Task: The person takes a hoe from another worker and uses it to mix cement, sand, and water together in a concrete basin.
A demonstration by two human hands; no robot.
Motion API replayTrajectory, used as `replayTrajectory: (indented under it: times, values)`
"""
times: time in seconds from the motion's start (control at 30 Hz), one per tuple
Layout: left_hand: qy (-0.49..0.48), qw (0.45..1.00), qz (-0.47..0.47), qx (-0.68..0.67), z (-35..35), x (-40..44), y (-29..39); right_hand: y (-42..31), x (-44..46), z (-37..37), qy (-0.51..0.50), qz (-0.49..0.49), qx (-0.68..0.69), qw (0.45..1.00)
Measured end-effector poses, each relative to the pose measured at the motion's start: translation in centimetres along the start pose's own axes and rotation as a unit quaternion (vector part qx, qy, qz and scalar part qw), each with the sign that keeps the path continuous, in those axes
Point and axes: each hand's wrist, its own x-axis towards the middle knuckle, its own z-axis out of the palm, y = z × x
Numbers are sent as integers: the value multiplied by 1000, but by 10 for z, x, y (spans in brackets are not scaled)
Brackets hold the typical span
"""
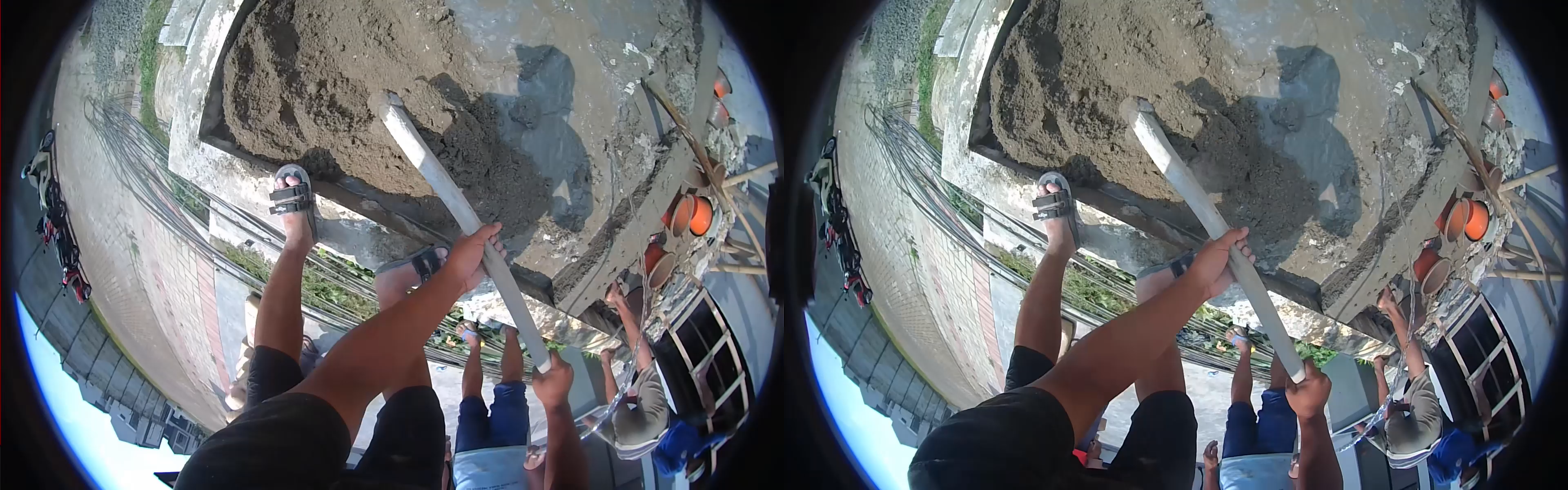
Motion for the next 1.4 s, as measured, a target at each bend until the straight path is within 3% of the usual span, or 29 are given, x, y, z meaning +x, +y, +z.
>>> replayTrajectory:
  times: [0.07,0.1,0.2,0.33,0.4,0.43,0.47,0.57,0.63,0.7,0.73,0.77,0.8,0.87,0.9,0.93,0.97,1.0,1.03,1.1,1.17,1.23,1.3,1.4]
  values:
    - [4,1000,-3,17,6,-8,-53,29,-39,0,37,45,59,997]
    - [-5,999,2,36,7,-12,-72,34,-56,-2,-2,70,77,995]
    - [-18,994,3,107,27,-47,-71,24,-85,34,36,102,178,978]
    - [-59,935,171,305,57,-61,-15,-47,-25,84,75,63,298,949]
    - [-75,900,282,325,77,-50,20,-81,31,98,8,78,382,921]
    - [-61,891,297,339,84,-41,34,-113,65,81,-27,129,368,920]
    - [-49,880,315,353,91,-30,47,-137,100,66,-31,119,388,913]
    - [10,842,266,469,71,14,56,-151,127,91,42,133,393,909]
    - [26,808,170,564,27,40,38,-145,104,106,3,197,329,924]
    - [91,714,81,689,-49,58,-14,-113,58,162,-56,250,322,911]
    - [73,699,45,710,-85,56,-40,-99,42,181,-75,249,279,924]
    - [78,705,86,699,-112,52,-69,-97,38,175,-105,274,302,907]
    - [34,800,1,599,-106,37,-72,-100,43,158,-123,275,324,897]
    - [65,883,-85,457,-87,-11,-72,-112,43,133,-151,281,352,880]
    - [68,881,-81,461,-70,-38,-63,-117,48,129,-181,308,414,837]
    - [93,920,-61,375,-54,-67,-52,-121,56,126,-212,329,471,791]
    - [86,944,-81,306,-73,-78,-52,-126,67,127,-214,323,474,790]
    - [83,963,-102,237,-92,-88,-51,-131,80,127,-169,312,426,833]
    - [49,967,-163,189,-132,-87,-58,-135,94,128,-121,299,375,869]
    - [-56,969,-207,123,-135,-104,-74,-127,149,169,-41,227,340,912]
    - [-81,954,-129,257,-155,-99,-117,-134,215,141,-182,293,542,767]
    - [-38,962,-96,254,-135,-108,-118,-141,260,140,-137,270,620,724]
    - [20,919,-8,393,-107,-130,-99,-155,274,152,-139,272,614,728]
    - [86,884,-51,457,-106,-146,-67,-181,269,148,-122,290,610,727]
